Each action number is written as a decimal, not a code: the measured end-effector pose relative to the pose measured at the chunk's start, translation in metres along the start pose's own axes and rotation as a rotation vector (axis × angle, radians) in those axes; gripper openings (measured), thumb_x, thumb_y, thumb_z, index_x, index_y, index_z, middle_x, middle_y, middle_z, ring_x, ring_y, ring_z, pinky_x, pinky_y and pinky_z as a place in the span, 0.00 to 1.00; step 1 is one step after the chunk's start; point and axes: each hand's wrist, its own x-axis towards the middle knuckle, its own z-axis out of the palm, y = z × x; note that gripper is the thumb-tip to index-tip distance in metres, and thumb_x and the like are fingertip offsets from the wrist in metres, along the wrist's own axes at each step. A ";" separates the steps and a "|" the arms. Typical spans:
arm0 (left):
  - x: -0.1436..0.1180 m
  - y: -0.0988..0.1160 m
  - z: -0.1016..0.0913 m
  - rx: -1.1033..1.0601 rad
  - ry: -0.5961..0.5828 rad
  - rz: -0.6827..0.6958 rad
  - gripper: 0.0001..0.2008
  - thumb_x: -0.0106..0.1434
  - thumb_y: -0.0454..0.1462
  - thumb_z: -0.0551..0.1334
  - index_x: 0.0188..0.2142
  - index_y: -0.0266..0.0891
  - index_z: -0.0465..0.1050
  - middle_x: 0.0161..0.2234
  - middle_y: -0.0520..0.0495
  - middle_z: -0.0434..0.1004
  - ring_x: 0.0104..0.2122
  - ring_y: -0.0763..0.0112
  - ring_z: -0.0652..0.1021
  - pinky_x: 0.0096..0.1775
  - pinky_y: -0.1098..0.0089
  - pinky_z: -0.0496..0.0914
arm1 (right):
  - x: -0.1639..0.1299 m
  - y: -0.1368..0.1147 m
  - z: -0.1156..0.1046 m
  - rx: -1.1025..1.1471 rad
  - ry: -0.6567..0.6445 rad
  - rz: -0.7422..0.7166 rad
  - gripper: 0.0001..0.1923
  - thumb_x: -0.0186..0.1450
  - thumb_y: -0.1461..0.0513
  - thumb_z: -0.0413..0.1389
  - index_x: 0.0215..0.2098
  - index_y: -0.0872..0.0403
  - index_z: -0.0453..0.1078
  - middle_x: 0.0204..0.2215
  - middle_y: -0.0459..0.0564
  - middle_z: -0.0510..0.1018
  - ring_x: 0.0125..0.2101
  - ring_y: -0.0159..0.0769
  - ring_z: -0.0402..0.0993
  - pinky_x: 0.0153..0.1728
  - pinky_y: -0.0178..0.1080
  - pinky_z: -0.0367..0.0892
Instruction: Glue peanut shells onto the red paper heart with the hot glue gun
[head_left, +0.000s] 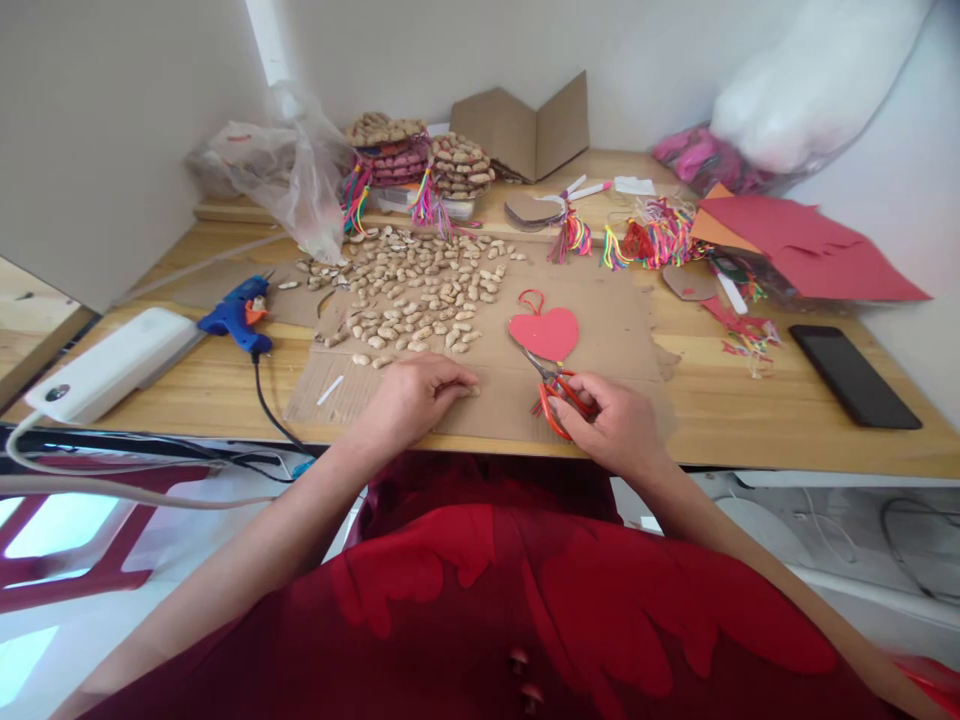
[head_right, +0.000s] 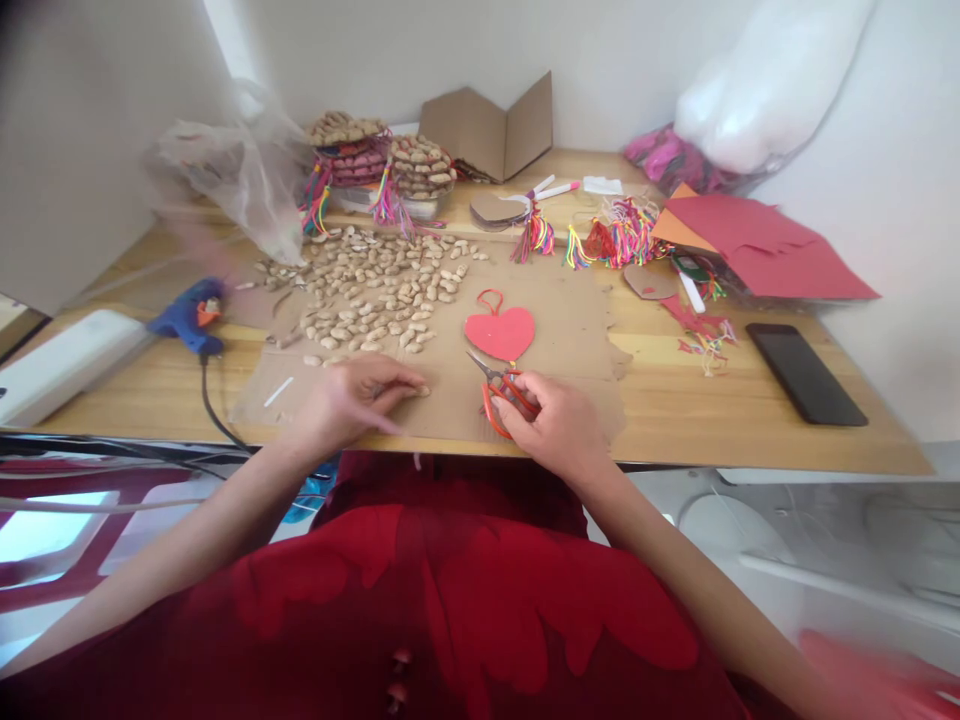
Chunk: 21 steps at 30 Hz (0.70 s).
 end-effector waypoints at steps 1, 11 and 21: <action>0.001 0.000 0.000 0.001 -0.007 0.002 0.07 0.65 0.34 0.63 0.38 0.40 0.82 0.37 0.48 0.84 0.38 0.66 0.81 0.45 0.68 0.74 | 0.000 0.000 0.000 -0.002 0.001 0.001 0.15 0.67 0.49 0.56 0.34 0.51 0.72 0.23 0.44 0.71 0.24 0.33 0.63 0.28 0.36 0.57; 0.008 -0.006 0.003 0.089 -0.041 -0.009 0.08 0.61 0.30 0.65 0.38 0.40 0.82 0.35 0.49 0.84 0.36 0.68 0.81 0.44 0.70 0.74 | 0.000 -0.002 -0.001 -0.013 0.017 -0.028 0.14 0.68 0.50 0.56 0.34 0.51 0.72 0.22 0.43 0.69 0.23 0.32 0.62 0.28 0.36 0.57; 0.010 -0.012 0.004 0.034 -0.063 -0.101 0.12 0.62 0.33 0.65 0.44 0.44 0.82 0.41 0.50 0.85 0.39 0.67 0.82 0.46 0.70 0.75 | -0.001 -0.001 0.001 -0.017 0.019 -0.010 0.12 0.67 0.51 0.57 0.35 0.51 0.73 0.23 0.44 0.72 0.24 0.32 0.64 0.28 0.35 0.57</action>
